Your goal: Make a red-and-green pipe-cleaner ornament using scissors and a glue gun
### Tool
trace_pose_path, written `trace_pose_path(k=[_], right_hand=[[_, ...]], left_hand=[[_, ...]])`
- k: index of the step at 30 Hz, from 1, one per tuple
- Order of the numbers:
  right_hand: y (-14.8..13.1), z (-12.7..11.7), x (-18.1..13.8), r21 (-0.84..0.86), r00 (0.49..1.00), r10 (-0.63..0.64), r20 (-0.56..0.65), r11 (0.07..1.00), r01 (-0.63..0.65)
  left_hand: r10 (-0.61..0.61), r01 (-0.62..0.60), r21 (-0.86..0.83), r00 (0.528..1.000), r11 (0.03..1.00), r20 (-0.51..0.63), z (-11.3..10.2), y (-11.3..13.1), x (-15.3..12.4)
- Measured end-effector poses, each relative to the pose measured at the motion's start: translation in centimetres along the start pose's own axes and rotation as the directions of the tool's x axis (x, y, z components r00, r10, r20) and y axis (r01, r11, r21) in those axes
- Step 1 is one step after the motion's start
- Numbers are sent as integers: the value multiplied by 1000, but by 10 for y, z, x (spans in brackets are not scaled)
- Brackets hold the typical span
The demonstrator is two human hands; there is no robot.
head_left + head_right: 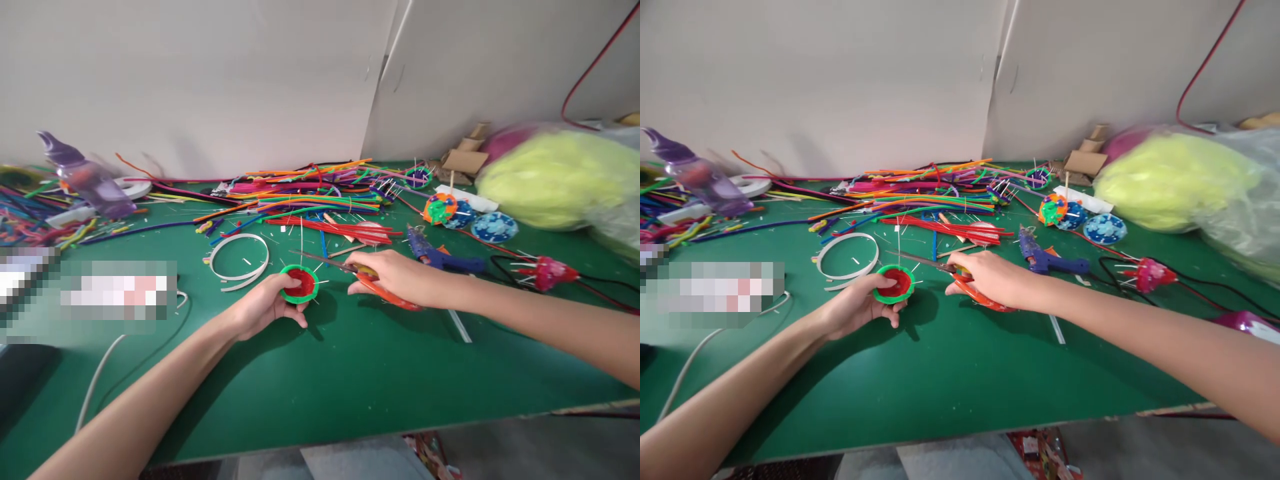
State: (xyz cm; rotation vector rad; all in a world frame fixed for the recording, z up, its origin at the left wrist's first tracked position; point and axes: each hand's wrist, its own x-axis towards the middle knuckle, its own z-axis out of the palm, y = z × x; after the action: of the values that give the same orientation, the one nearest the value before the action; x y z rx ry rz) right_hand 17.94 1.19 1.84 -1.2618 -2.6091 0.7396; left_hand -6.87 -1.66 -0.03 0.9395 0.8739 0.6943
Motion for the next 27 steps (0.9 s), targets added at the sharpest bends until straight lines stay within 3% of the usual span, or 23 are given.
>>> trace_pose_path(k=[3, 8, 12, 22, 27], right_hand=[[4, -6, -2, 65, 999, 45, -1, 997, -45], [1, -19, -9, 97, 982, 124, 140, 986, -138], [-2, -21, -8, 117, 972, 148, 185, 978, -171], [-8, -18, -1, 157, 978, 107, 177, 978, -135], [-7, -15, 2, 106, 995, -12, 98, 994, 1]], left_hand=[[-19, 19, -2, 1000, 1000, 4, -2, 0, -1], [-93, 92, 15, 995, 996, 34, -1, 1, -3], [-104, 104, 13, 994, 994, 36, 1, 1, -3], [-77, 76, 20, 995, 997, 59, 1, 0, -3], [-78, 75, 35, 993, 997, 94, -1, -2, -3]])
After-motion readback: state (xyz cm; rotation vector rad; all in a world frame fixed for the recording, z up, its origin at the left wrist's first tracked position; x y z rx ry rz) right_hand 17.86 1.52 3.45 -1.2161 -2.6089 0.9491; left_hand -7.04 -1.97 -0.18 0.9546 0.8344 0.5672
